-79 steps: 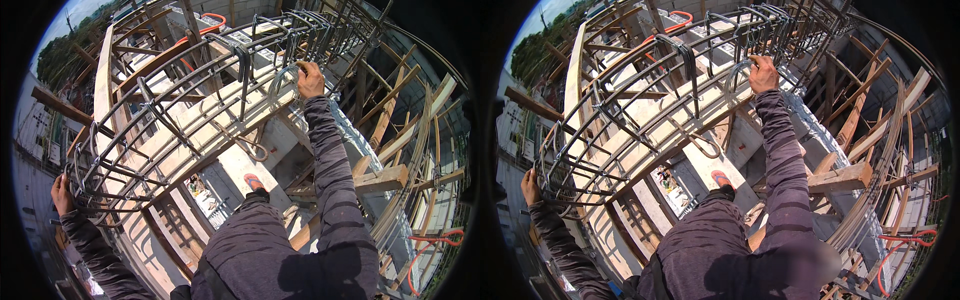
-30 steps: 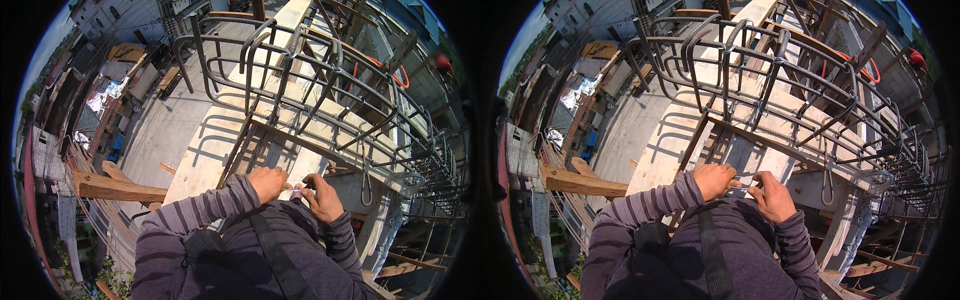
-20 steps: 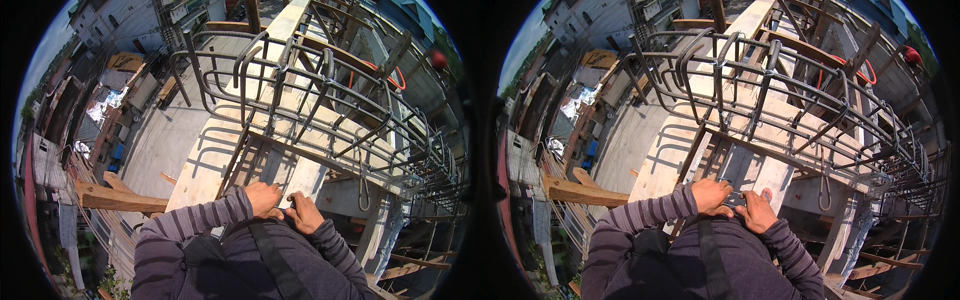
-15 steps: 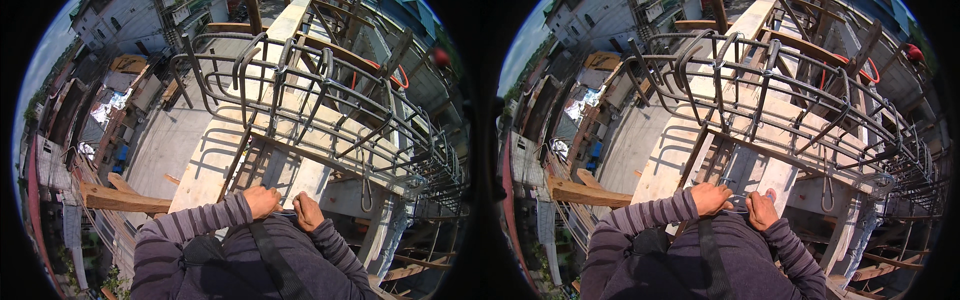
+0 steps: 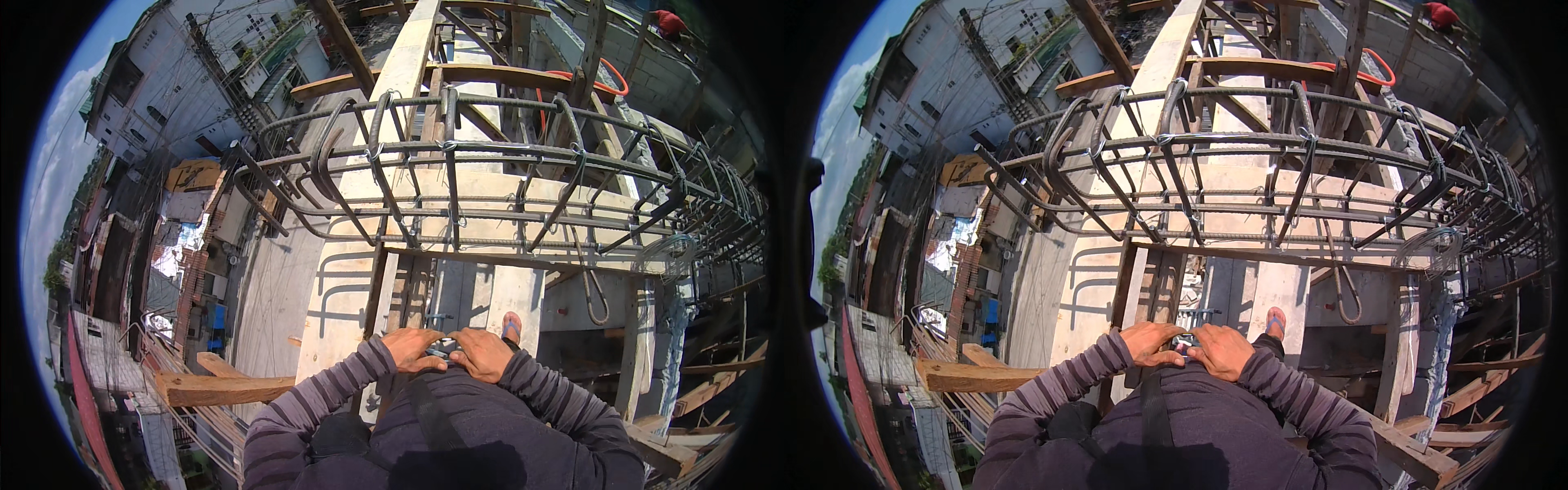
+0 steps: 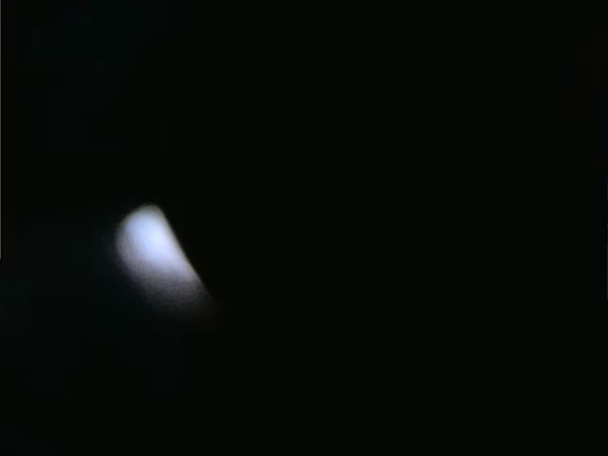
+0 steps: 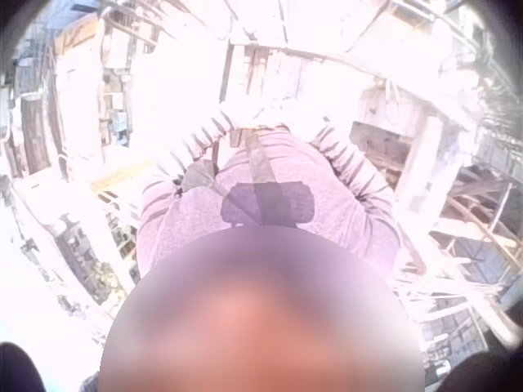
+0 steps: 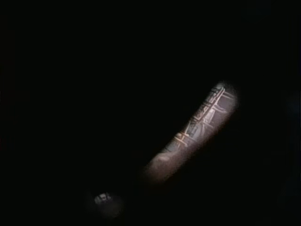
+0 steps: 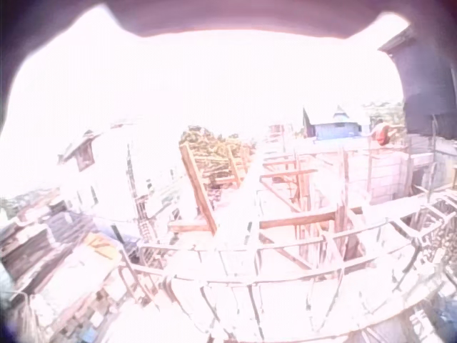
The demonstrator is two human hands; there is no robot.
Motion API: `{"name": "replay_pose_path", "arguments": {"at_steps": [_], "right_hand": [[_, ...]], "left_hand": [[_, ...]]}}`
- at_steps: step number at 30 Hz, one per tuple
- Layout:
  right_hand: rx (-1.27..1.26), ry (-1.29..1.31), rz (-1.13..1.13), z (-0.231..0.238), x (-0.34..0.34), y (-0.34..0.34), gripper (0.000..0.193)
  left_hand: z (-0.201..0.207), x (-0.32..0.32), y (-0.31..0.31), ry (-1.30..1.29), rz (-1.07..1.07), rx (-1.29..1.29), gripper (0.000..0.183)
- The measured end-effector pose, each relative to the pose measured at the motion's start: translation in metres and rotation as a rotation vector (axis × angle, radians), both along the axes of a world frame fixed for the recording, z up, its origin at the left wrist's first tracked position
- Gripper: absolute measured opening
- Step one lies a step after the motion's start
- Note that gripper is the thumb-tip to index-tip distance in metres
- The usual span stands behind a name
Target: The person assembles a rebar cage by hand, threading and tying steel bars together to form a grid-like structure. They repeatedly position bars, twist ties, and adjust the cage shape while standing on a wooden platform at a construction site.
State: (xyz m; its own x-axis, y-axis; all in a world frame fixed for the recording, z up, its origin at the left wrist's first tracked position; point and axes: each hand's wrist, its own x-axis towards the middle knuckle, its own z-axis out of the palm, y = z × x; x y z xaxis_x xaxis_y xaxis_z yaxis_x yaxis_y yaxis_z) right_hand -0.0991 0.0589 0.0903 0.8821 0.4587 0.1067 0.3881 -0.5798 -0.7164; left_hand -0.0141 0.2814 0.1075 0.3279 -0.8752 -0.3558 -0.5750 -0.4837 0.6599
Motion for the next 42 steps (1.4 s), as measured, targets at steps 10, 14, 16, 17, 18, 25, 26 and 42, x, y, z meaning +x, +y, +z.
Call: {"name": "replay_pose_path", "arguments": {"at_steps": [10, 14, 16, 17, 18, 25, 26, 42], "right_hand": [[-0.121, -0.233, -0.276, -0.026, 0.007, -0.021, 0.054], [-0.094, -0.247, -0.420, -0.035, 0.023, -0.013, 0.051], [-0.055, -0.221, -0.460, -0.036, 0.030, -0.010, 0.048], [-0.042, -0.189, -0.488, -0.036, 0.032, -0.009, 0.048], [-0.002, -0.163, -0.502, -0.034, 0.034, -0.008, 0.048], [-0.222, -0.345, -0.258, -0.010, 0.031, -0.023, 0.031], [-0.217, -0.316, -0.219, -0.007, 0.031, -0.026, 0.034], [0.928, 1.025, -0.423, -0.010, 0.017, -0.008, 0.053]], "left_hand": [[-0.023, -0.008, -0.033, 0.085, -0.006, -0.044, 0.043], [-0.028, -0.012, -0.042, -0.042, 0.176, 0.002, 0.035], [-0.028, -0.011, -0.045, -0.067, 0.298, -0.003, 0.034], [-0.027, -0.010, -0.045, -0.087, 0.276, 0.014, 0.033], [-0.026, -0.008, -0.045, -0.110, 0.258, 0.028, 0.032], [-0.030, 0.004, -0.040, 0.403, 0.252, -0.263, 0.039], [-0.032, 0.003, -0.041, 0.422, 0.268, -0.227, 0.041], [0.003, 0.010, -0.008, -0.091, -0.040, -0.216, 0.034]]}}
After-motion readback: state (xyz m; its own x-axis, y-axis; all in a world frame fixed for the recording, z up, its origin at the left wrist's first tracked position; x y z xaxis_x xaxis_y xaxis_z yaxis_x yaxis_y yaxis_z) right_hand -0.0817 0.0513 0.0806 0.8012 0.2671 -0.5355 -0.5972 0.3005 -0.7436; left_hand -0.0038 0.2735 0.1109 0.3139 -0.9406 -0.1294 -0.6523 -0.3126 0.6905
